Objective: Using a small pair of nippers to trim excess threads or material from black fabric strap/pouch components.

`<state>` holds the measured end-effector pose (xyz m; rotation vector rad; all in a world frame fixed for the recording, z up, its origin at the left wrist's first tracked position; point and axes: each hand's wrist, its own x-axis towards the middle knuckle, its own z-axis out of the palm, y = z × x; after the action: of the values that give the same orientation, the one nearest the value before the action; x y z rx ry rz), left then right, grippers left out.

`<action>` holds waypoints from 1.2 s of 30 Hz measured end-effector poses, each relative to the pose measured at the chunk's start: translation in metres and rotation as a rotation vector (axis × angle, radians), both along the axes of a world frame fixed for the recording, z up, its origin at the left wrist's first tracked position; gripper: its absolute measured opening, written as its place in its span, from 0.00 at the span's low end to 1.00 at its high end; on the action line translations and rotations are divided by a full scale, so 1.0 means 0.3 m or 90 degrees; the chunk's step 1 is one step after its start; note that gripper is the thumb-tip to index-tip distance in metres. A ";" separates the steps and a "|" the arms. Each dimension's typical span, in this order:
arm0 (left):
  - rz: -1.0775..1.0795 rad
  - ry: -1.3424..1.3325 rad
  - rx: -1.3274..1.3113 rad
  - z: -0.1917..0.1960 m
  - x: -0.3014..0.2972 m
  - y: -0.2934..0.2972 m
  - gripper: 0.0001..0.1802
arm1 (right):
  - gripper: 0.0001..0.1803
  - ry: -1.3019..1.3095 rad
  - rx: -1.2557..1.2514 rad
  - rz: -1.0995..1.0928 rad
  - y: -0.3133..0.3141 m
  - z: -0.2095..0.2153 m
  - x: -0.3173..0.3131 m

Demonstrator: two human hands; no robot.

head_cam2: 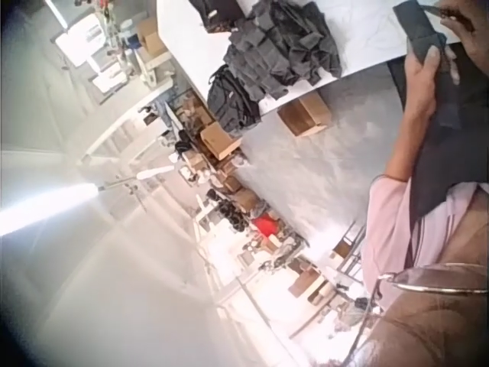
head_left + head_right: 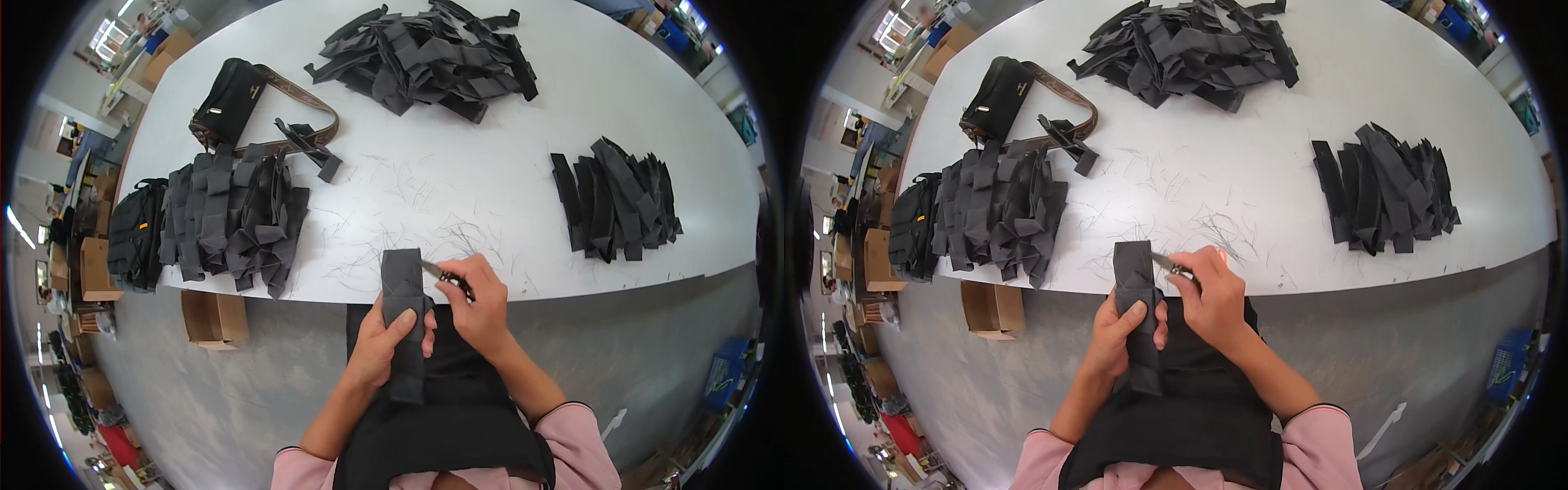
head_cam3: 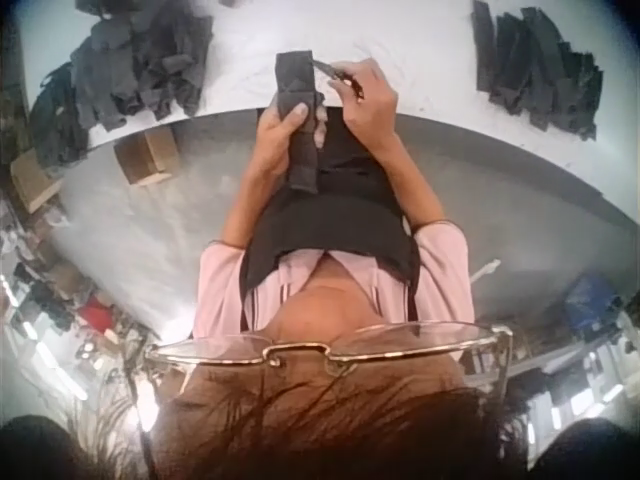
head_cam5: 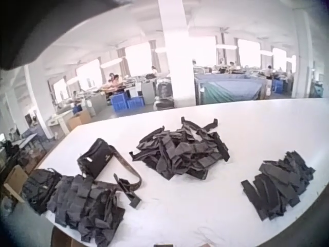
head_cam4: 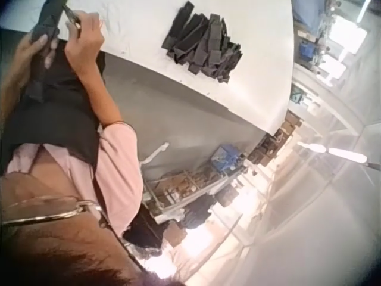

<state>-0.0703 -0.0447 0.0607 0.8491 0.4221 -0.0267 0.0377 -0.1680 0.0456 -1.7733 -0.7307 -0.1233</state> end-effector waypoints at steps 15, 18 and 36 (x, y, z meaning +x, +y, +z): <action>0.001 0.073 0.006 -0.049 -0.046 0.062 0.25 | 0.13 -0.003 -0.152 0.098 0.000 -0.003 -0.081; -0.013 0.076 -0.031 -0.052 -0.042 0.076 0.23 | 0.14 -0.054 -0.163 0.105 0.012 -0.025 -0.076; -0.032 0.098 0.017 -0.085 0.011 0.056 0.22 | 0.17 -0.010 -0.121 0.063 0.038 -0.045 -0.087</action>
<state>-0.0670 -0.0280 0.0353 0.8877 0.5457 -0.1341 0.0117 -0.1565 0.0320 -1.9134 -0.8635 -0.0020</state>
